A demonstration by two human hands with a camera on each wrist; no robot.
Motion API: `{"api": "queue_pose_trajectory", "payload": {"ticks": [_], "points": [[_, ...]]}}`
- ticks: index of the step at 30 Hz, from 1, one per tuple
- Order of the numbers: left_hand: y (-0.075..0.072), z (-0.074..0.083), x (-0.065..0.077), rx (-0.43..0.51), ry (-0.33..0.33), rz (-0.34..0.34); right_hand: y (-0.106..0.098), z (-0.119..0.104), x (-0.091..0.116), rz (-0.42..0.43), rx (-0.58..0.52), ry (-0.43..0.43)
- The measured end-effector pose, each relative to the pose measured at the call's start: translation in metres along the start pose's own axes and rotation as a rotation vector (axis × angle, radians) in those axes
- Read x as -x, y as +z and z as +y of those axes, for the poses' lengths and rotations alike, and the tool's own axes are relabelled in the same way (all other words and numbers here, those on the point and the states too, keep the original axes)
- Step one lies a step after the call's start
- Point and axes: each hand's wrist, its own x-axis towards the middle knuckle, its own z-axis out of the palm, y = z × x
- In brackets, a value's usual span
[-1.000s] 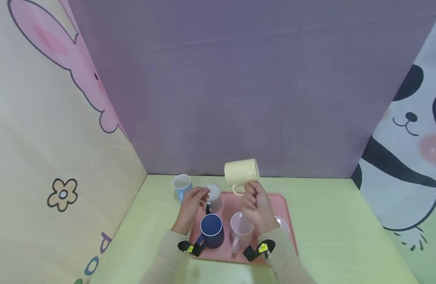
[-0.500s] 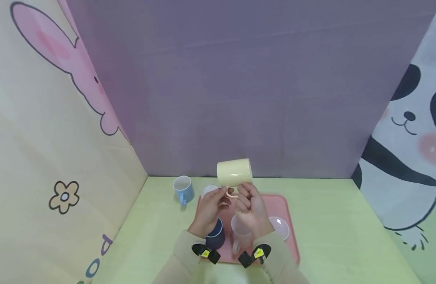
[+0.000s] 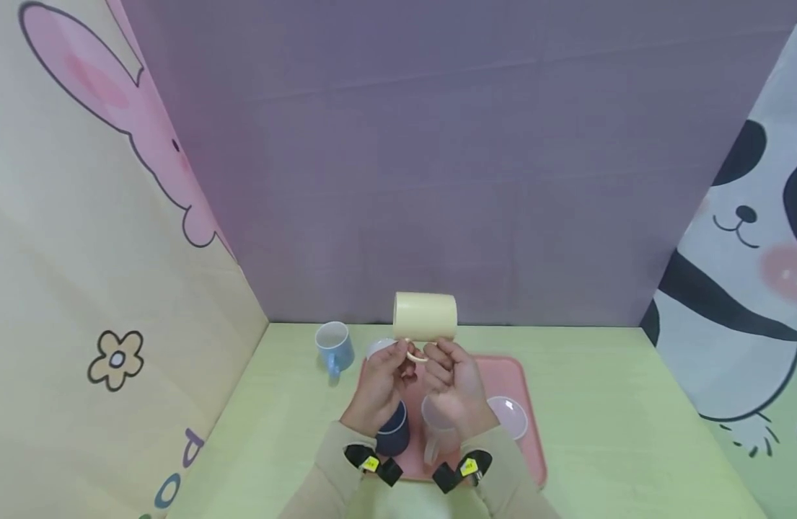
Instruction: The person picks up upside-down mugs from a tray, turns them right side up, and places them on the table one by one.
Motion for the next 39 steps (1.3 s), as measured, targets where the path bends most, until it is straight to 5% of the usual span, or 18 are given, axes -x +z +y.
{"api": "queue_pose_trajectory", "payload": {"ticks": [4, 12, 20, 29, 39], "points": [[-0.002, 0.003, 0.002, -0.069, 0.048, -0.013, -0.005, -0.001, 0.003, -0.039, 0.169, 0.046], [-0.001, 0.007, 0.006, -0.201, 0.14, -0.011, -0.009, -0.009, 0.008, 0.075, 0.466, 0.112], [-0.003, 0.014, 0.01, -0.33, 0.188, 0.081, -0.011, -0.021, 0.019, 0.389, 0.793, 0.11], [-0.018, 0.016, 0.011, -0.379, 0.181, 0.146, -0.015, -0.034, 0.029, 0.451, 0.831, 0.051], [-0.045, 0.022, 0.012, -0.44, 0.189, 0.22, -0.02, -0.039, 0.035, 0.465, 1.011, 0.046]]}}
